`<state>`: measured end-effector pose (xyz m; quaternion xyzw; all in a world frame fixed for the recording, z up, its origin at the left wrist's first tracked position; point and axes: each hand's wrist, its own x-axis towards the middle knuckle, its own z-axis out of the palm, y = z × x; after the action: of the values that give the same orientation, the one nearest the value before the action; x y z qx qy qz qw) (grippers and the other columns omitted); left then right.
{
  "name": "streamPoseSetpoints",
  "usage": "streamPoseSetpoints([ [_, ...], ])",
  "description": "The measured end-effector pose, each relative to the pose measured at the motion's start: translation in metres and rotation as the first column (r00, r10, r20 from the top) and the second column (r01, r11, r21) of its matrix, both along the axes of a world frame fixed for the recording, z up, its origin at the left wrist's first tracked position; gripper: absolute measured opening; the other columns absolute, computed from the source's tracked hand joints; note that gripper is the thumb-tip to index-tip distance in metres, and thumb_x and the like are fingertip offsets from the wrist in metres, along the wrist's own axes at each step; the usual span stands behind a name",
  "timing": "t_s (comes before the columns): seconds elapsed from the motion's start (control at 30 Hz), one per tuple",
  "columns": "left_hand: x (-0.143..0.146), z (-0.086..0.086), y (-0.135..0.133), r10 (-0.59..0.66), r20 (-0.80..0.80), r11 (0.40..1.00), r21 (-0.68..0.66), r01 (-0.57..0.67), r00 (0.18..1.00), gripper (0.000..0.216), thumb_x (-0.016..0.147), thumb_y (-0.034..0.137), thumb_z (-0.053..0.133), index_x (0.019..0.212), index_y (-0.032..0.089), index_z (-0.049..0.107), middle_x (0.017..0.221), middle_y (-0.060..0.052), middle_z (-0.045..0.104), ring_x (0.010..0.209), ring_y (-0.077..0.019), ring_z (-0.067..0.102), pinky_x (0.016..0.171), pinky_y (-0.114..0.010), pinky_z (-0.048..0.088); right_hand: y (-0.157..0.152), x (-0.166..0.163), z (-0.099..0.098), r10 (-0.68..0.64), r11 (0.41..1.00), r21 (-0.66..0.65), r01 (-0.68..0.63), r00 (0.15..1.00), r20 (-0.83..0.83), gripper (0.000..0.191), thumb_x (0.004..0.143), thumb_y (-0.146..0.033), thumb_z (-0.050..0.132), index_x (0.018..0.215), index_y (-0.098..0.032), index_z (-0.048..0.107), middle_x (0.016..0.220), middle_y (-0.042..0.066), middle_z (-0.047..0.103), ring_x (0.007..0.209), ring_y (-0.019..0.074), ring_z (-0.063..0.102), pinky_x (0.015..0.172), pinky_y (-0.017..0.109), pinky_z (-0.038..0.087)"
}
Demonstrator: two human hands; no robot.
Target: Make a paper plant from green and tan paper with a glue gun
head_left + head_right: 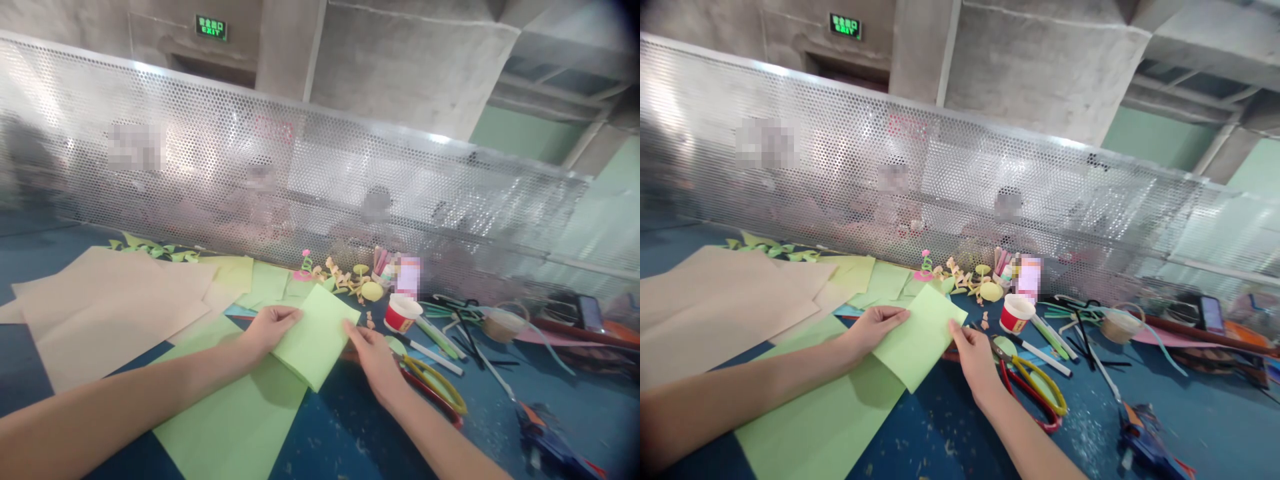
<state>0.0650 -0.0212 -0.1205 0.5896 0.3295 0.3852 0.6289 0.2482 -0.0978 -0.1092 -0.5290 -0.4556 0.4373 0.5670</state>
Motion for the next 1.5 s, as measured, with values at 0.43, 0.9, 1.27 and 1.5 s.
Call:
streamPoseSetpoints([
  [0.43, 0.0007, 0.0004, 0.0006, 0.030, -0.017, 0.999, 0.017, -0.029, 0.999, 0.040, 0.070, 0.045, 0.060, 0.094, 0.014, 0.068, 0.077, -0.006, 0.070, 0.068, -0.0211, 0.064, 0.061, -0.029, 0.048, -0.0024, -0.0035, 0.0001, 0.006, 1.000, -0.004, -0.006, 1.000, 0.013, 0.031, 0.068, -0.045, 0.061, 0.062, -0.015, 0.066, 0.055, 0.002, 0.064, 0.058, 0.0206, 0.060, 0.053, 0.030, 0.049],
  [0.9, 0.0010, 0.0013, 0.0003, 0.017, 0.022, 1.000, 0.004, -0.017, 1.000, 0.040, 0.072, 0.044, 0.060, 0.096, 0.013, 0.066, 0.081, -0.008, 0.070, 0.070, -0.0219, 0.064, 0.063, -0.030, 0.049, -0.0037, -0.0061, 0.0035, 0.020, 0.999, -0.030, -0.017, 0.996, 0.092, 0.043, 0.071, -0.051, 0.056, 0.059, -0.011, 0.065, 0.050, 0.002, 0.062, 0.046, 0.0128, 0.054, 0.050, 0.025, 0.047],
  [1.27, 0.0001, 0.0049, -0.0024, 0.042, 0.044, 0.999, -0.014, -0.042, 0.998, 0.040, 0.070, 0.043, 0.061, 0.095, 0.013, 0.067, 0.079, -0.008, 0.070, 0.070, -0.0226, 0.064, 0.063, -0.030, 0.049, -0.0006, -0.0038, -0.0028, 0.071, 0.997, -0.015, -0.069, 0.981, 0.181, 0.039, 0.074, -0.046, 0.056, 0.052, -0.014, 0.060, 0.043, 0.000, 0.060, 0.043, 0.0135, 0.055, 0.047, 0.024, 0.045],
  [1.5, 0.0002, 0.0043, -0.0019, 0.044, 0.066, 0.999, -0.025, -0.042, 0.997, 0.039, 0.071, 0.043, 0.061, 0.095, 0.013, 0.067, 0.078, -0.008, 0.070, 0.071, -0.0236, 0.065, 0.064, -0.032, 0.049, -0.0022, -0.0063, 0.0004, 0.086, 0.996, -0.018, -0.084, 0.970, 0.226, 0.040, 0.073, -0.047, 0.056, 0.052, -0.013, 0.060, 0.043, 0.000, 0.060, 0.042, 0.0142, 0.055, 0.047, 0.025, 0.044],
])
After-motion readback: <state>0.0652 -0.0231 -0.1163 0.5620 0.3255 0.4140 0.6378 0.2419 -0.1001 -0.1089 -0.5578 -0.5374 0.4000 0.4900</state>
